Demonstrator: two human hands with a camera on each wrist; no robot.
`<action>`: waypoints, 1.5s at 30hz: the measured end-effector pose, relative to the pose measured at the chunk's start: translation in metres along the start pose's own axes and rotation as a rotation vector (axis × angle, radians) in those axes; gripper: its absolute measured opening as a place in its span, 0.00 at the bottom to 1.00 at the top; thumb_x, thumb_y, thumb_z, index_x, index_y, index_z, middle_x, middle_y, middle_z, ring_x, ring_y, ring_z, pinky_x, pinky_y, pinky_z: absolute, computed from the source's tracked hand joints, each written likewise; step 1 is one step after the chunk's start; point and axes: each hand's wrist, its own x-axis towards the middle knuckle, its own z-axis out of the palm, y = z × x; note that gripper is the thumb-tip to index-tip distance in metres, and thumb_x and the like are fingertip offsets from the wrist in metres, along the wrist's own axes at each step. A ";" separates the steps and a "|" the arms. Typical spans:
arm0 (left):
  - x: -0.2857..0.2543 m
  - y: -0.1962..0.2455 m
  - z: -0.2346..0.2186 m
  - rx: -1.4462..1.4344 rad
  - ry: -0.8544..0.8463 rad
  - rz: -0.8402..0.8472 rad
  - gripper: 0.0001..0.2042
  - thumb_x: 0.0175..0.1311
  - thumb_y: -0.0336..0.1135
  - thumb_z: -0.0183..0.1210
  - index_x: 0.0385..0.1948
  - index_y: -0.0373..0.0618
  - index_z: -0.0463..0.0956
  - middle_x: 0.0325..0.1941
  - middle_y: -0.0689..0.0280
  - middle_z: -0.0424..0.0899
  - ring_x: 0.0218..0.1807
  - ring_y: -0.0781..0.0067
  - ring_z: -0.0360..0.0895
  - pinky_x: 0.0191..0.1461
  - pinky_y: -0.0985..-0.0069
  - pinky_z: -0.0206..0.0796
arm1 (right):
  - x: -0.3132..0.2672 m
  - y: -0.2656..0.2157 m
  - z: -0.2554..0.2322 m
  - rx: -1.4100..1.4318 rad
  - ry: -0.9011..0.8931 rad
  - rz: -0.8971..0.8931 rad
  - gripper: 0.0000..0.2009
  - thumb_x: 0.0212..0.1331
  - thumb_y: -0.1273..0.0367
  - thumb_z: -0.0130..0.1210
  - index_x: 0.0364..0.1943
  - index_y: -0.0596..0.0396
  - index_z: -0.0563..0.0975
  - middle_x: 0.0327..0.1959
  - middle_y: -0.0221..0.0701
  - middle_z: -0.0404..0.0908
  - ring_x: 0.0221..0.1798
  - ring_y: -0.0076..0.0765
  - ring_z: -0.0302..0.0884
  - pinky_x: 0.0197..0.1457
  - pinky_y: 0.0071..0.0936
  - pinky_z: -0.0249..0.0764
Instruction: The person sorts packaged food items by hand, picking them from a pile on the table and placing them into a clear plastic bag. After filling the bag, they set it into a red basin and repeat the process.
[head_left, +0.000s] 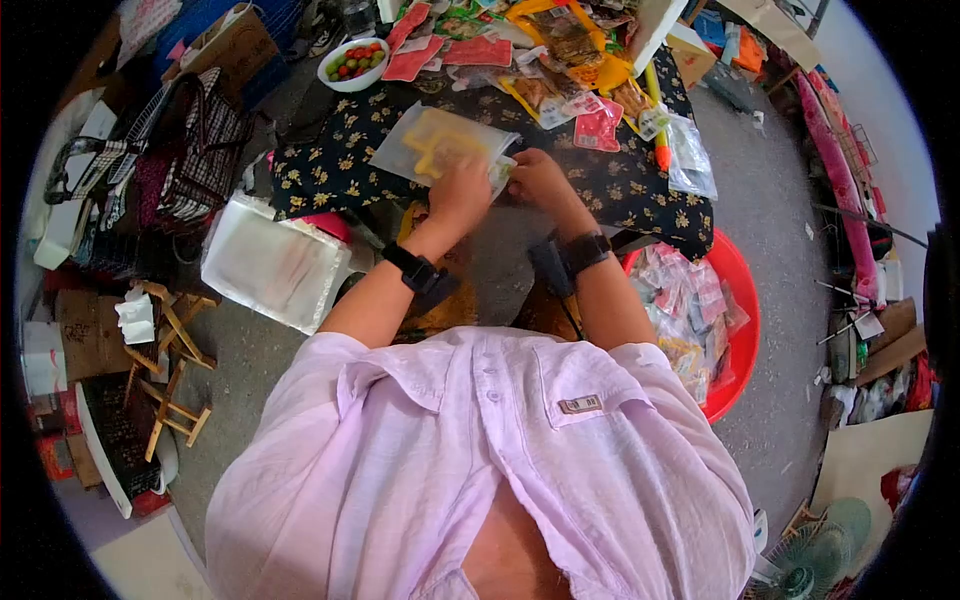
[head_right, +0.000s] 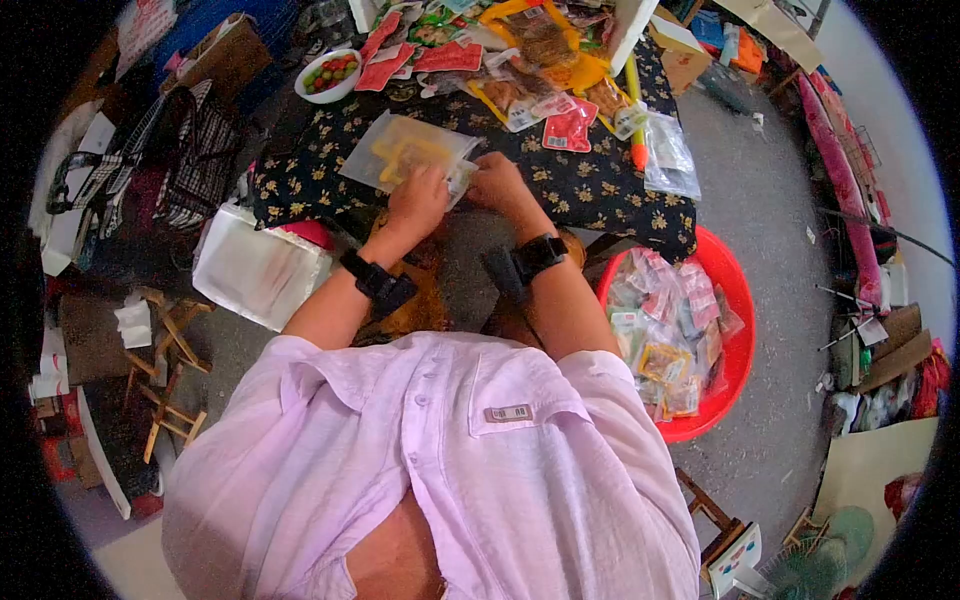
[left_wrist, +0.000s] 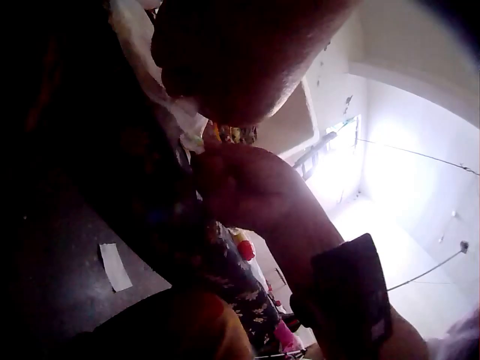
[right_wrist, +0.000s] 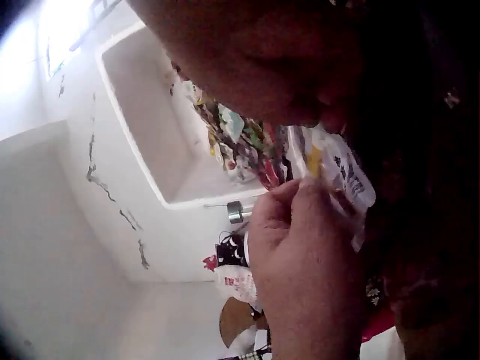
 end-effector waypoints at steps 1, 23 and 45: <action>0.001 0.000 0.002 -0.006 -0.024 -0.005 0.07 0.52 0.33 0.42 0.27 0.41 0.66 0.31 0.54 0.70 0.33 0.48 0.68 0.33 0.58 0.61 | -0.001 -0.002 0.002 -0.032 0.004 -0.059 0.13 0.42 0.74 0.51 0.35 0.63 0.71 0.24 0.36 0.75 0.24 0.32 0.73 0.26 0.26 0.68; -0.007 -0.015 0.004 0.044 0.016 0.052 0.08 0.48 0.36 0.51 0.25 0.41 0.67 0.27 0.54 0.69 0.31 0.51 0.68 0.31 0.60 0.61 | 0.081 -0.009 -0.044 -1.099 0.493 -0.441 0.11 0.45 0.66 0.48 0.32 0.57 0.70 0.27 0.43 0.73 0.33 0.50 0.71 0.35 0.41 0.69; -0.001 -0.025 -0.006 0.072 -0.023 -0.046 0.15 0.49 0.35 0.50 0.39 0.43 0.66 0.36 0.56 0.69 0.37 0.52 0.68 0.38 0.61 0.62 | -0.011 -0.048 -0.080 0.005 0.243 -0.378 0.07 0.50 0.69 0.47 0.29 0.58 0.70 0.20 0.27 0.68 0.25 0.25 0.66 0.28 0.23 0.64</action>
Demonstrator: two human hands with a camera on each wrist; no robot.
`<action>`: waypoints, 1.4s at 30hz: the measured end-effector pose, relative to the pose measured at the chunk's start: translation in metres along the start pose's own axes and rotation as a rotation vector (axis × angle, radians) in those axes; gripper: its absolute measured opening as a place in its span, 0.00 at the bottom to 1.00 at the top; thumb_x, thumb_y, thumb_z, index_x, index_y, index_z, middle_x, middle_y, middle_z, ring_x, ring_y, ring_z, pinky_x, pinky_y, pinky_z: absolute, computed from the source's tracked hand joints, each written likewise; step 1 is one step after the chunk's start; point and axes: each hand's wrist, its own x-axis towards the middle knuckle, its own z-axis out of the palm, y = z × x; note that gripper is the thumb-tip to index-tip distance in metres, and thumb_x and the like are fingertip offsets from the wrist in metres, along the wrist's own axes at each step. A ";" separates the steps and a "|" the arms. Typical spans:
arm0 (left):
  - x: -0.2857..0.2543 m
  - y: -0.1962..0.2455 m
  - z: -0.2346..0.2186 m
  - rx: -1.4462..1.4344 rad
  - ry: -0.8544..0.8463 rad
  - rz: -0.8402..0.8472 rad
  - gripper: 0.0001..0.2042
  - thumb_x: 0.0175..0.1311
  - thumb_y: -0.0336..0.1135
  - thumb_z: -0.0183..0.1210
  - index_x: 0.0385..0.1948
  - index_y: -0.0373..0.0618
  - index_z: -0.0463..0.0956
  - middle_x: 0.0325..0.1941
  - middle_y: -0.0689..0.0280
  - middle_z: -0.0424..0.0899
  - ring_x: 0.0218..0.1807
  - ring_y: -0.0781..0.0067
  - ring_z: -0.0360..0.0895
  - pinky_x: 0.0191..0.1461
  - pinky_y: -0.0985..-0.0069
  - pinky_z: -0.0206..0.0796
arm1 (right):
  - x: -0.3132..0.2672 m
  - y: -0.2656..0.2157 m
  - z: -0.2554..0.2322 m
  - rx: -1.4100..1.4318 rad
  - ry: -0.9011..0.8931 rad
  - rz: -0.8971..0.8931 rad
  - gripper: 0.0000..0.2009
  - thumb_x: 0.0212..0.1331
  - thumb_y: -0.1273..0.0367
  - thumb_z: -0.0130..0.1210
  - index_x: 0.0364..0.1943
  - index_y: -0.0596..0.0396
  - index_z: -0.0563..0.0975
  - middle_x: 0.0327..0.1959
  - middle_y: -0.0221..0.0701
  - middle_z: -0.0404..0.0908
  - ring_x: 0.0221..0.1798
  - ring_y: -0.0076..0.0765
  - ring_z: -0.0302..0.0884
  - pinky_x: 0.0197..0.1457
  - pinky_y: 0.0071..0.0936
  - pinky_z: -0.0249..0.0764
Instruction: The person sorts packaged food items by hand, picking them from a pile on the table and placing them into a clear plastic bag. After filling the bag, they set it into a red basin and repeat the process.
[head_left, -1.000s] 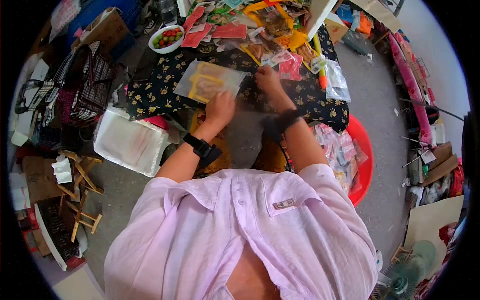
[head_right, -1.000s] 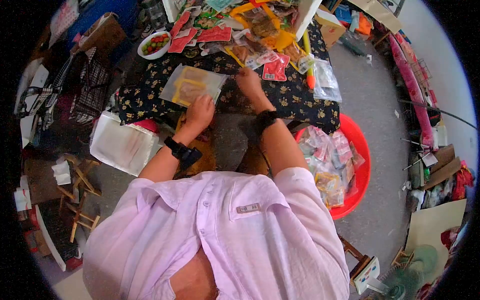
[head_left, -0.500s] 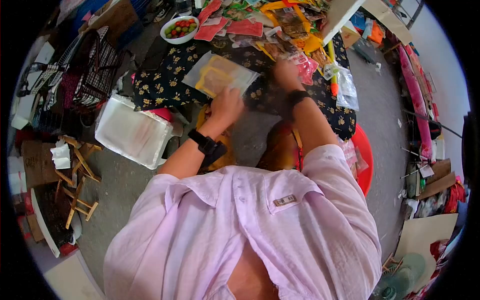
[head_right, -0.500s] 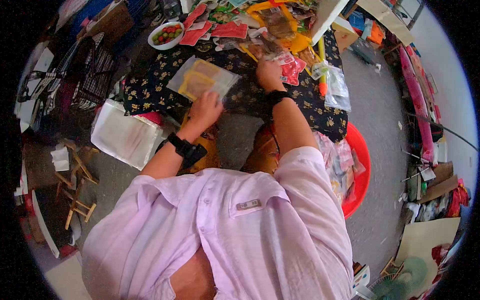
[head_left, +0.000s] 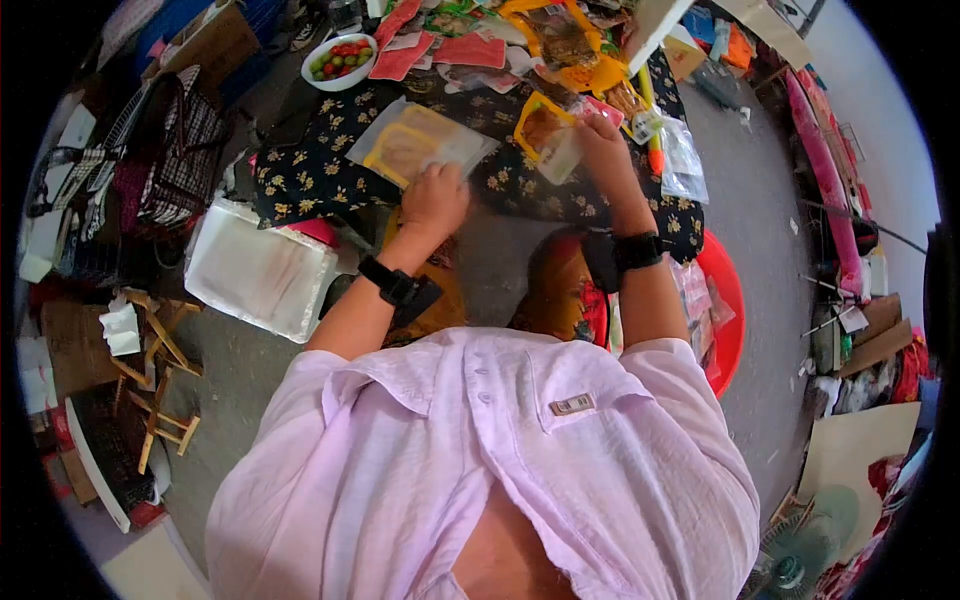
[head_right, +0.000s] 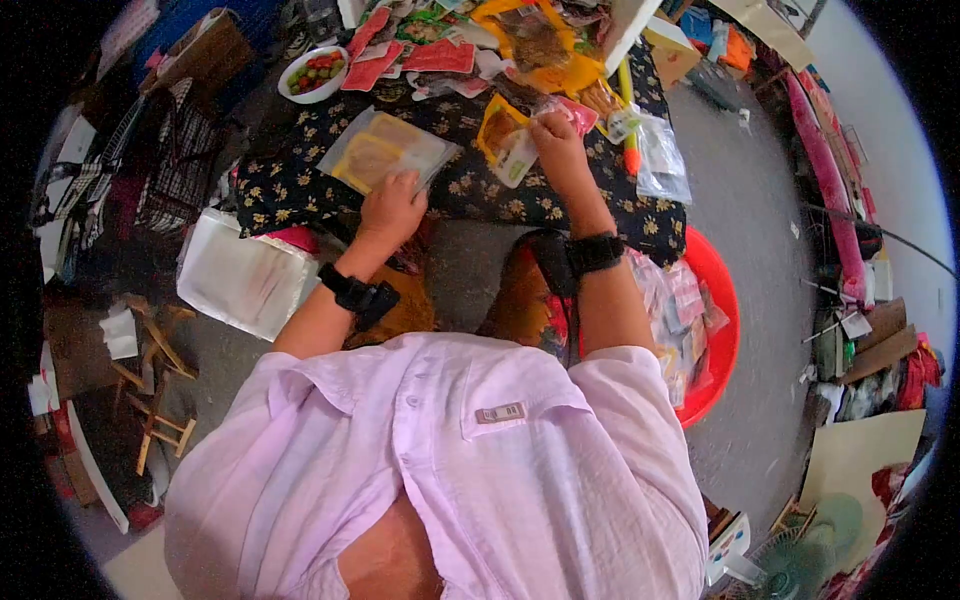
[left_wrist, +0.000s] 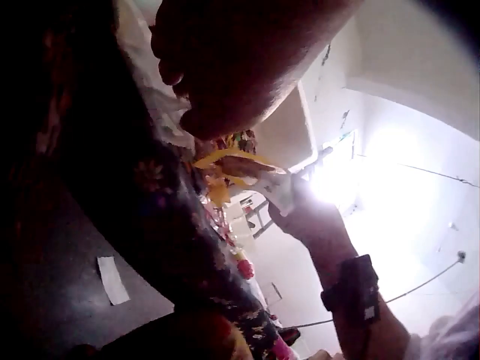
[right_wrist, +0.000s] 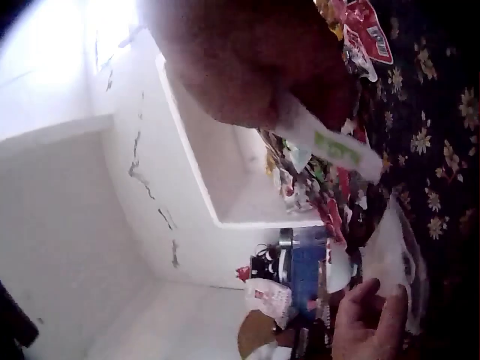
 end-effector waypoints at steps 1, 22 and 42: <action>0.001 0.004 -0.004 -0.066 0.023 0.033 0.17 0.48 0.36 0.51 0.41 0.43 0.65 0.38 0.56 0.69 0.39 0.53 0.67 0.40 0.62 0.61 | -0.016 -0.023 -0.002 0.119 -0.027 0.099 0.06 0.51 0.69 0.47 0.28 0.58 0.70 0.21 0.25 0.68 0.25 0.24 0.66 0.28 0.22 0.63; 0.020 0.035 -0.017 -1.815 -0.353 -0.222 0.08 0.55 0.29 0.48 0.36 0.40 0.68 0.34 0.66 0.74 0.38 0.74 0.72 0.43 0.75 0.65 | -0.075 0.005 -0.011 0.807 -0.229 0.357 0.13 0.53 0.66 0.46 0.41 0.56 0.63 0.37 0.35 0.71 0.36 0.34 0.72 0.38 0.28 0.70; -0.004 0.008 -0.005 0.015 0.196 0.200 0.16 0.49 0.39 0.52 0.37 0.38 0.67 0.37 0.57 0.70 0.43 0.56 0.65 0.46 0.65 0.58 | -0.123 0.004 0.033 0.883 0.082 0.323 0.13 0.54 0.71 0.42 0.45 0.55 0.64 0.43 0.31 0.69 0.44 0.31 0.69 0.40 0.27 0.70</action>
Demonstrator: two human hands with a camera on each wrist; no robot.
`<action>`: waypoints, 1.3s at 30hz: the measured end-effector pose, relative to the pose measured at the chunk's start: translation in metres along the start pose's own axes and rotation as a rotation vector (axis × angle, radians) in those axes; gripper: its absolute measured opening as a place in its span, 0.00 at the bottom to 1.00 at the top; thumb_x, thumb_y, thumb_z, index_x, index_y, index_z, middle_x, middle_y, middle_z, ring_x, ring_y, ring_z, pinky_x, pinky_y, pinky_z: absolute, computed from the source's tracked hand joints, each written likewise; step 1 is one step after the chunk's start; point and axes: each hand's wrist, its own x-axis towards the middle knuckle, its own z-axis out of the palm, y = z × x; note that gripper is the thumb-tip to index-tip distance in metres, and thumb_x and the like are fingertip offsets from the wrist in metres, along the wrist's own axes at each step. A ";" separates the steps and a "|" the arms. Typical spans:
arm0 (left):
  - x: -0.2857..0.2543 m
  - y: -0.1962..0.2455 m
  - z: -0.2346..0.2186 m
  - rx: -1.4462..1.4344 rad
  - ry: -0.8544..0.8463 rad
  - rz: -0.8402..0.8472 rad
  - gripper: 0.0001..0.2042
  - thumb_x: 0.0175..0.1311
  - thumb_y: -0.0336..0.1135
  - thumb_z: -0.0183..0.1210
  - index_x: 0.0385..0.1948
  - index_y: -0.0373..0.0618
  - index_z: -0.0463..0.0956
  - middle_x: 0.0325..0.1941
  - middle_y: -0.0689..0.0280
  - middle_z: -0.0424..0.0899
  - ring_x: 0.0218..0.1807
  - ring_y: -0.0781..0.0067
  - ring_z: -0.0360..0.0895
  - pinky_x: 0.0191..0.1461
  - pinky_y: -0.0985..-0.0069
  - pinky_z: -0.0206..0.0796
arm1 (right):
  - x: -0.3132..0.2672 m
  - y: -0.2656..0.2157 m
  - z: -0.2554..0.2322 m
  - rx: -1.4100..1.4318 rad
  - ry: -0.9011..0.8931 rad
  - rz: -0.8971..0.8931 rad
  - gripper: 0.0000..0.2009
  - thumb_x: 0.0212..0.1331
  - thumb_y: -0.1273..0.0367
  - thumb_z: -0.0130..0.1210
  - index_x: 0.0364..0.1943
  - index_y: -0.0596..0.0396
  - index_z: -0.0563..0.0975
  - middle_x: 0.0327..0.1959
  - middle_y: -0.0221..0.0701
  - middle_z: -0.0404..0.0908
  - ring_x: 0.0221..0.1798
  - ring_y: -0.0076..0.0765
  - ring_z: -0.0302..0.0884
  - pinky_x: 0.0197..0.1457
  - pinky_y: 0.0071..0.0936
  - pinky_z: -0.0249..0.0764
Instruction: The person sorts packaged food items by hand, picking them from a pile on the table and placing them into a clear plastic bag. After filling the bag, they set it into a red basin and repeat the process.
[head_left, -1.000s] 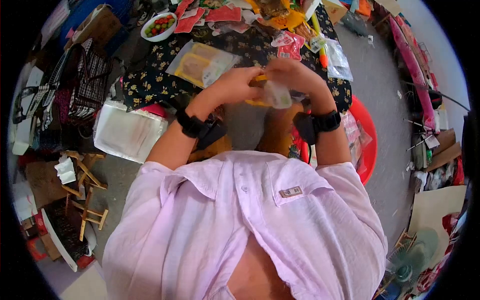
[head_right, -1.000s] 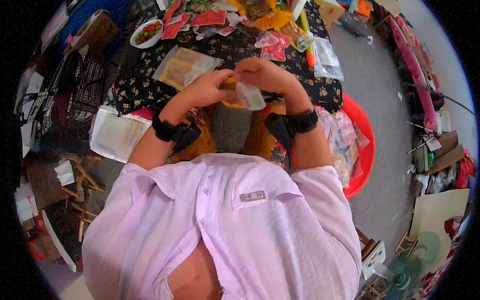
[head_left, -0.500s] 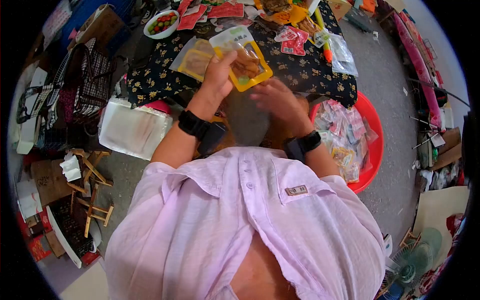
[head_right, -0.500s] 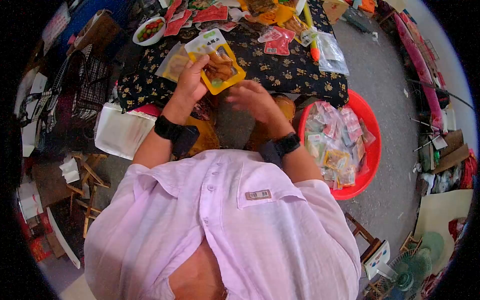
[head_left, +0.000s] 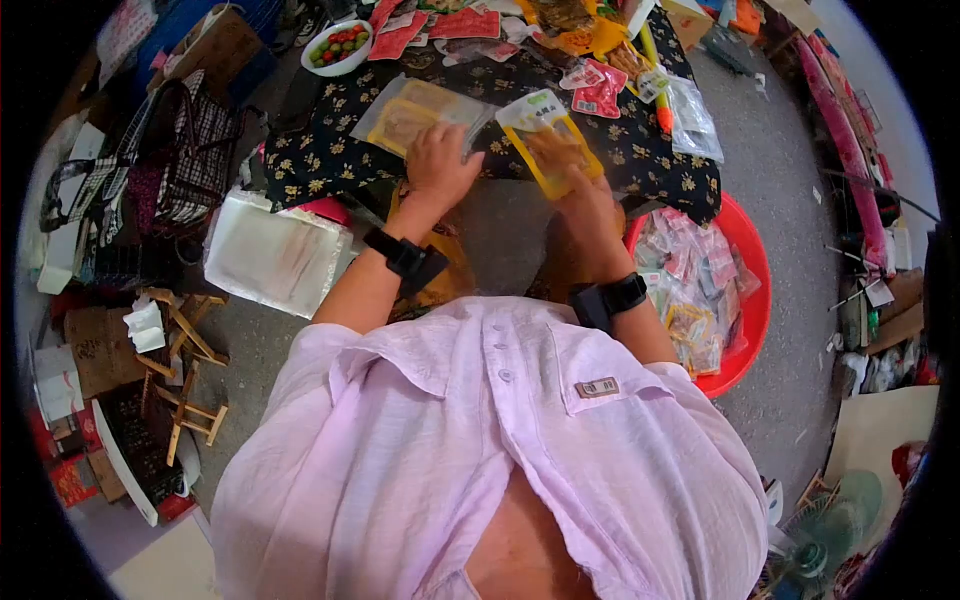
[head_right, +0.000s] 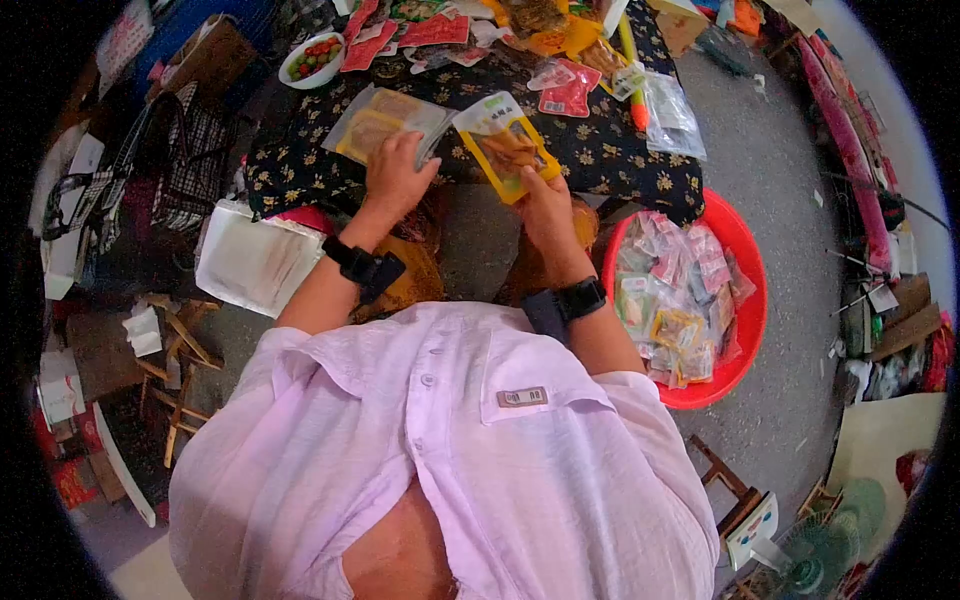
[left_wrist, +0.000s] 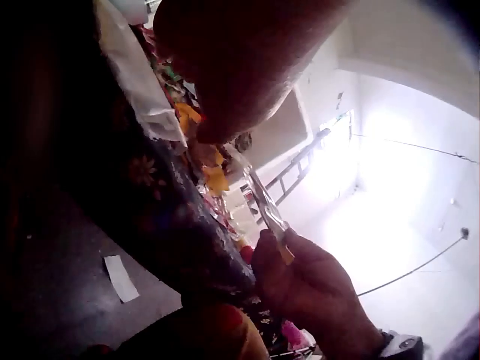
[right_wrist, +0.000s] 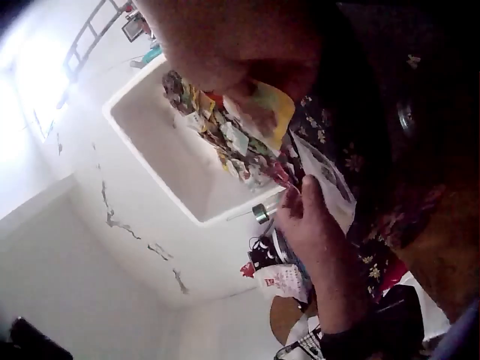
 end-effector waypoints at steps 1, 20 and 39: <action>0.000 -0.002 0.002 0.058 -0.008 0.026 0.16 0.48 0.38 0.52 0.37 0.39 0.67 0.37 0.57 0.70 0.44 0.54 0.64 0.47 0.64 0.57 | 0.002 0.003 -0.007 0.003 -0.012 0.013 0.13 0.54 0.71 0.42 0.45 0.55 0.64 0.43 0.31 0.69 0.44 0.31 0.69 0.40 0.27 0.70; 0.006 -0.021 0.016 -0.231 0.115 -0.107 0.06 0.46 0.31 0.45 0.18 0.38 0.64 0.23 0.54 0.68 0.31 0.50 0.65 0.34 0.60 0.57 | 0.027 0.011 -0.003 -0.039 -0.243 0.274 0.13 0.54 0.74 0.41 0.43 0.64 0.65 0.42 0.37 0.70 0.44 0.35 0.70 0.47 0.29 0.67; -0.006 -0.014 0.013 -0.089 0.031 0.175 0.08 0.50 0.29 0.45 0.29 0.35 0.67 0.34 0.53 0.70 0.42 0.52 0.66 0.45 0.63 0.57 | 0.128 0.078 -0.003 -0.799 -0.557 -0.122 0.09 0.40 0.72 0.55 0.29 0.56 0.72 0.23 0.35 0.73 0.27 0.37 0.71 0.28 0.27 0.67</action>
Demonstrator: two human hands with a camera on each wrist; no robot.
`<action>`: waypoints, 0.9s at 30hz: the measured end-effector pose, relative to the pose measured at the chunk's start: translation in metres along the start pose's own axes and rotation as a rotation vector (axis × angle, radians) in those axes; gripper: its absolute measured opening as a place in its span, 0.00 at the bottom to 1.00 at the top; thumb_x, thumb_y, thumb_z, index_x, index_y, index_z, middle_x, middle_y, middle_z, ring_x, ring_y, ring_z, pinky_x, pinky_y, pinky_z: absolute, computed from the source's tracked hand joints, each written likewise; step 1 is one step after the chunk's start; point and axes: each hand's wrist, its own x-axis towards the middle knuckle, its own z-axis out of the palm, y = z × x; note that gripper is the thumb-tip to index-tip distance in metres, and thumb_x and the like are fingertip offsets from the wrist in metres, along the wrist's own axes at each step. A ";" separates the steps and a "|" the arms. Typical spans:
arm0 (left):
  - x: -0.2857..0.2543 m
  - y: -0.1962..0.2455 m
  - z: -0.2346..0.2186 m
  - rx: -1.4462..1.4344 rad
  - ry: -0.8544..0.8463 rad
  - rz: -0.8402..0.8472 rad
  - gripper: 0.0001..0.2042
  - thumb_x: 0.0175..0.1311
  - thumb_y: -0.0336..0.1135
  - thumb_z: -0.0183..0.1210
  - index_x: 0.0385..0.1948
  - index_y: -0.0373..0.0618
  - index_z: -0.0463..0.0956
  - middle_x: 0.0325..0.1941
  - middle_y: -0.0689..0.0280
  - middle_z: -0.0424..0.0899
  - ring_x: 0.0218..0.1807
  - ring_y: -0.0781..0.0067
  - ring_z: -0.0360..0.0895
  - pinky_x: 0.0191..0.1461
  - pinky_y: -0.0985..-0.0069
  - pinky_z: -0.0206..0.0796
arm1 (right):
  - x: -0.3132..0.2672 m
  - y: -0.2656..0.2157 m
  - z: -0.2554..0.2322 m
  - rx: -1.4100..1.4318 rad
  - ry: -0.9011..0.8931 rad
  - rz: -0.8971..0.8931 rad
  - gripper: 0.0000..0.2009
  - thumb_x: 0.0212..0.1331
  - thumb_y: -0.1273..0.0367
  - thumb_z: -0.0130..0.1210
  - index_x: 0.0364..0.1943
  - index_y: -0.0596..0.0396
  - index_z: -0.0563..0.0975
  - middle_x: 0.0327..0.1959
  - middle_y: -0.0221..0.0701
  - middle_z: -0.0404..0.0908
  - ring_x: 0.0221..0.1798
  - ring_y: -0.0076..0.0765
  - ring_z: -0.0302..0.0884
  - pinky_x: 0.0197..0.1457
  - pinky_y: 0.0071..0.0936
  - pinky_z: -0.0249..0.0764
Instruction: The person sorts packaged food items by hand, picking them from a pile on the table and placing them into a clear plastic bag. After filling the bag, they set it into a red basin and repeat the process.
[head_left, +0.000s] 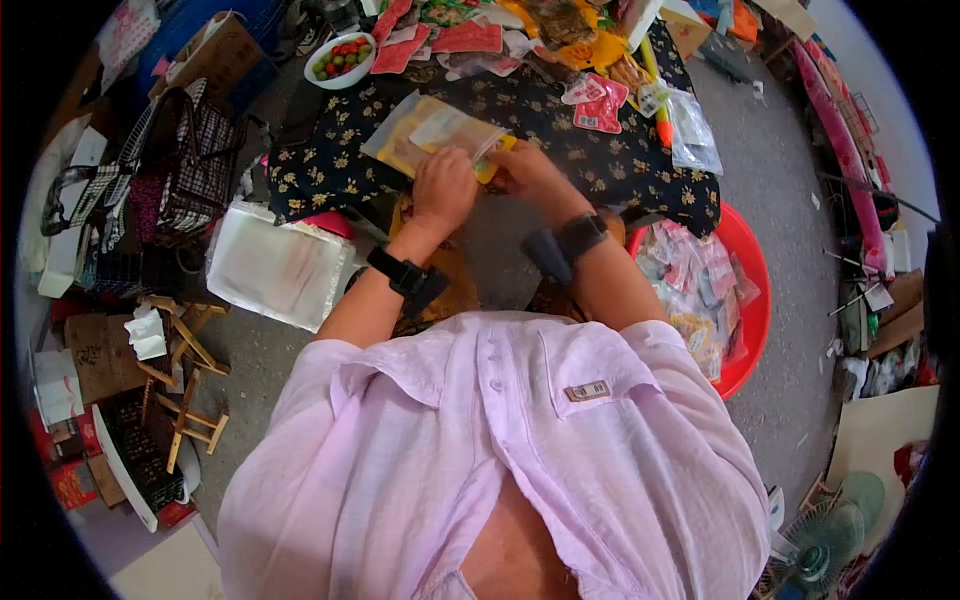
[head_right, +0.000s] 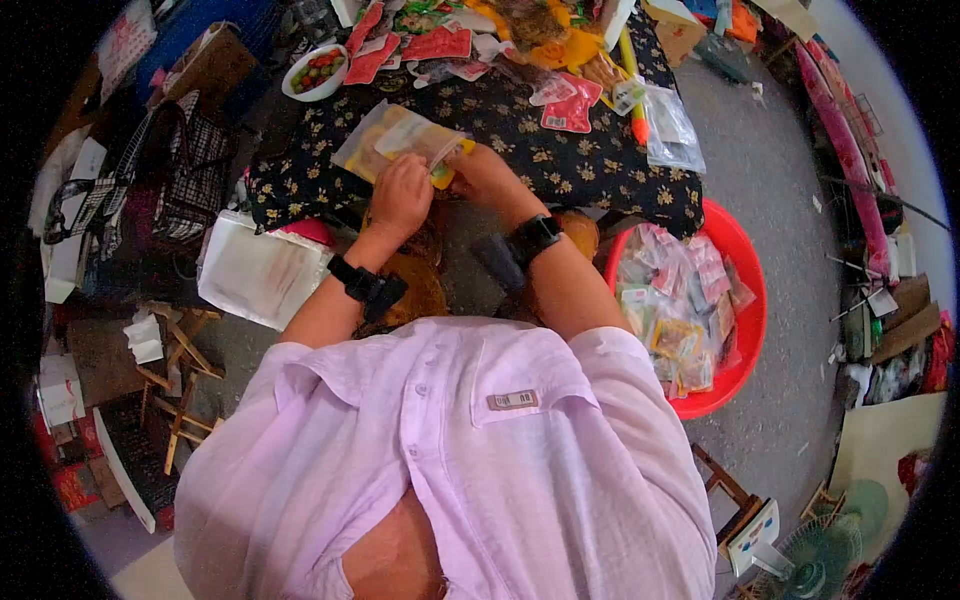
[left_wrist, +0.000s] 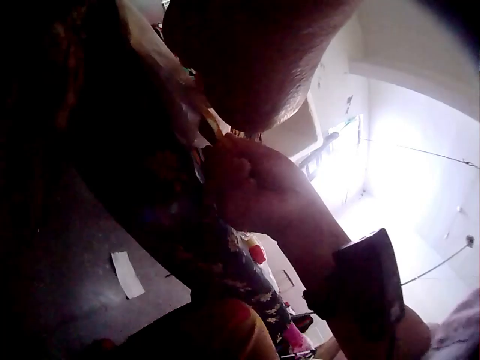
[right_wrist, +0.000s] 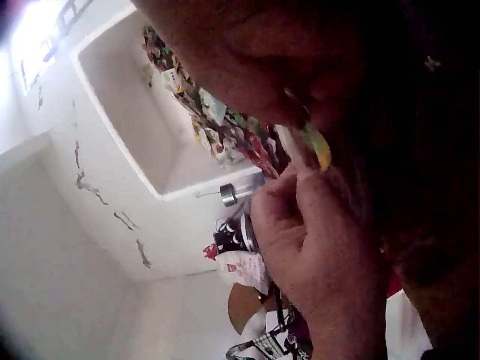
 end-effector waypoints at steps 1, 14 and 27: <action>0.000 0.000 -0.001 0.008 0.003 0.007 0.08 0.50 0.29 0.45 0.30 0.35 0.67 0.34 0.53 0.70 0.42 0.53 0.65 0.46 0.63 0.57 | -0.002 -0.013 -0.001 0.046 0.019 0.094 0.09 0.40 0.72 0.55 0.29 0.57 0.72 0.22 0.35 0.73 0.25 0.35 0.71 0.26 0.26 0.67; -0.004 -0.002 0.000 0.065 -0.043 0.035 0.09 0.49 0.30 0.49 0.33 0.39 0.67 0.39 0.56 0.70 0.46 0.55 0.64 0.48 0.65 0.56 | -0.007 -0.063 0.028 0.632 0.213 0.188 0.07 0.47 0.74 0.48 0.31 0.61 0.69 0.25 0.30 0.72 0.25 0.29 0.72 0.26 0.22 0.70; -0.023 -0.015 0.000 0.182 0.005 0.172 0.10 0.45 0.30 0.52 0.31 0.44 0.69 0.41 0.57 0.67 0.47 0.54 0.63 0.48 0.61 0.54 | 0.010 -0.033 -0.016 -0.560 0.246 0.019 0.15 0.40 0.76 0.47 0.38 0.58 0.70 0.35 0.43 0.73 0.40 0.48 0.69 0.41 0.32 0.66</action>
